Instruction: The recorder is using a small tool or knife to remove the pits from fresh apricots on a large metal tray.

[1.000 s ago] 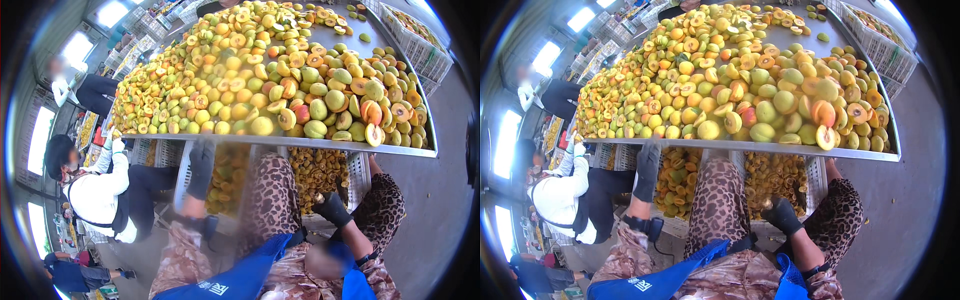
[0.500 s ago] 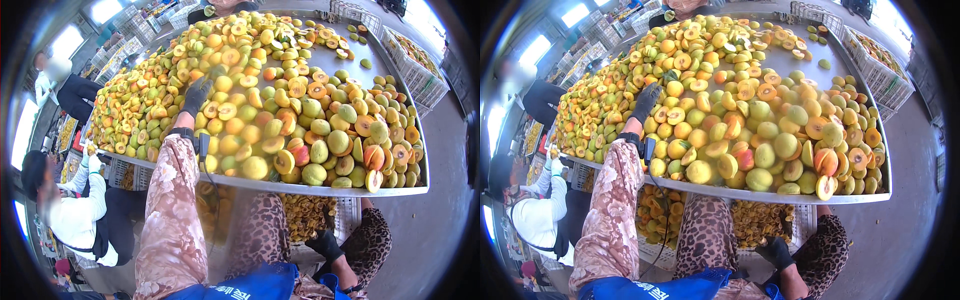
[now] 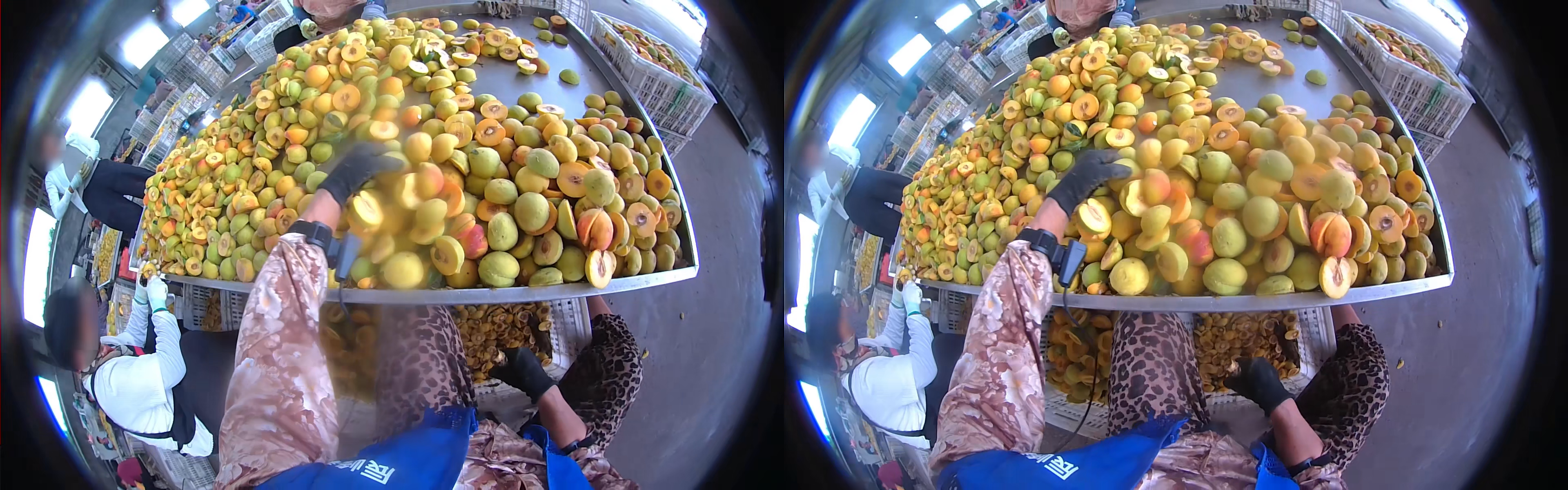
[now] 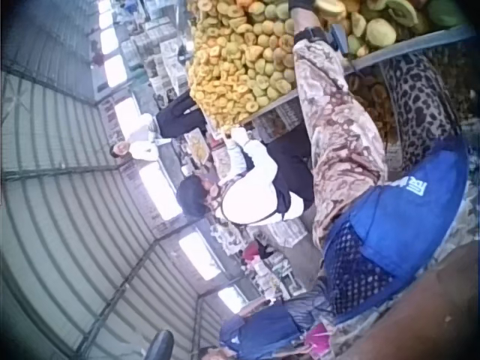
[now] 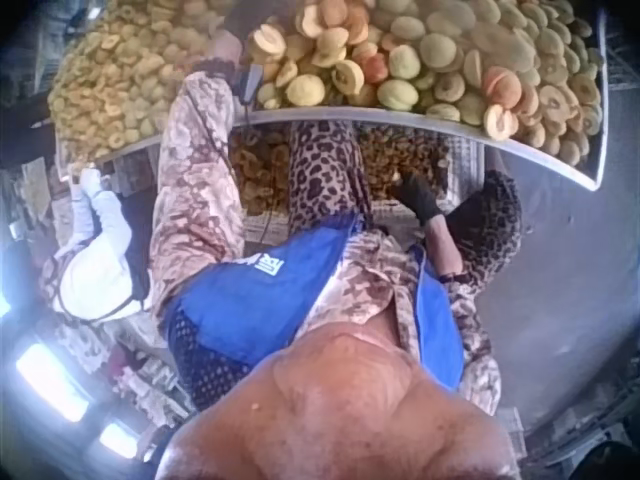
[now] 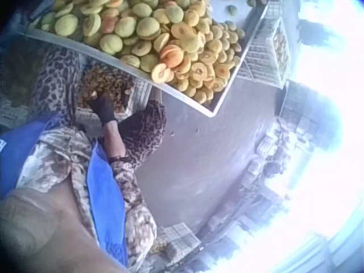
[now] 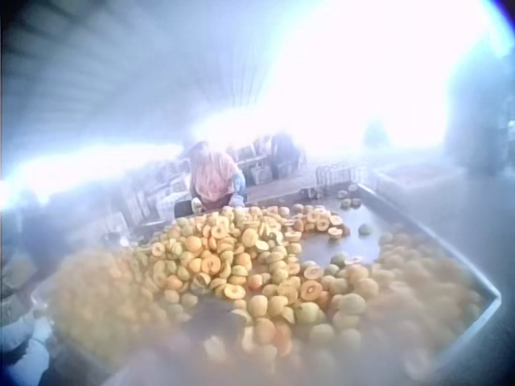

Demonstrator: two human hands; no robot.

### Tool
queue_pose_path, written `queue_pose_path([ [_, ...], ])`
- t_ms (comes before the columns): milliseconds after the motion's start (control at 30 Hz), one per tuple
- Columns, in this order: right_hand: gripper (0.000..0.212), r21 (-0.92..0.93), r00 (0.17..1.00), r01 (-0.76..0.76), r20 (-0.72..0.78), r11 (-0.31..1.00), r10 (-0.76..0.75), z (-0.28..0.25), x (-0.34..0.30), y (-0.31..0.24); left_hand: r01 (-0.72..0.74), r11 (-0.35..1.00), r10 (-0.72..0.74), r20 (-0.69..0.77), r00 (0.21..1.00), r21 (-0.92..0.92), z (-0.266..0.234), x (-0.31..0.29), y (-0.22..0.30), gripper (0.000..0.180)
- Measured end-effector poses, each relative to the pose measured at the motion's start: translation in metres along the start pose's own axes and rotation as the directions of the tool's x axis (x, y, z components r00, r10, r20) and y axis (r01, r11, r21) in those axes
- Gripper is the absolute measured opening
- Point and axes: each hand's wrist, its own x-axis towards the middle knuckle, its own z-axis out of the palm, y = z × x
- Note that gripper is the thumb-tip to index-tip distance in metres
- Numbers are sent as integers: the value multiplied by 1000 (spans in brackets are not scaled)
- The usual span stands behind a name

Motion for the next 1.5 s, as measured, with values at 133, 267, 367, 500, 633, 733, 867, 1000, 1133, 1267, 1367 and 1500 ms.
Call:
queue_pose_path([
  [133, 33, 138, 988, 98, -135, 986, -79, -6, -12, -1, 36, 959, 11, -161, 987, 282, 53, -5, 36, 47],
  [267, 24, 311, 987, -7, -148, 950, 55, -26, -31, -12, -47, 923, 131, -198, 971, 381, 94, -18, 68, 56],
  [367, 22, 436, 976, -153, -76, 887, 206, -44, -44, -34, -93, 935, 166, -192, 967, 343, 97, -31, 99, 48],
  [500, 17, 840, 960, -180, 36, 512, 278, -75, -65, -66, -323, 914, 394, -345, 852, 246, 122, -70, 160, 38],
  [633, 27, 956, 998, -61, 61, -287, -10, -92, -71, -89, -551, 835, 548, 84, 832, 6, 192, -151, 218, 41],
  [733, 27, 992, 977, 126, -119, -29, 177, -95, -65, -97, -482, 863, 502, 134, 855, -153, 217, -182, 239, 50],
  [867, 25, 977, 978, 131, -155, 168, 137, -98, -60, -101, 42, 463, -93, -1, 996, -885, 248, -214, 247, 46],
  [1000, 31, 745, 888, 298, -446, 597, 112, -95, -63, -100, 104, 44, -352, 82, 932, -994, 266, -226, 240, 44],
  [1133, 28, 797, 945, 160, -294, 582, 142, -95, -86, -88, 121, 228, -460, 3, 888, -966, 274, -226, 242, 41],
  [1267, 29, 856, 986, -46, -44, 515, 162, -89, -102, -83, 119, 267, -408, -1, 913, -956, 278, -216, 254, 41],
  [1367, 29, 927, 974, -193, 141, 322, 178, -85, -104, -84, 118, 113, -405, 63, 912, -986, 280, -210, 259, 46],
  [1500, 30, 957, 957, -257, 233, 134, 173, -87, -101, -82, 94, 204, -316, 26, 948, -974, 285, -209, 257, 54],
])
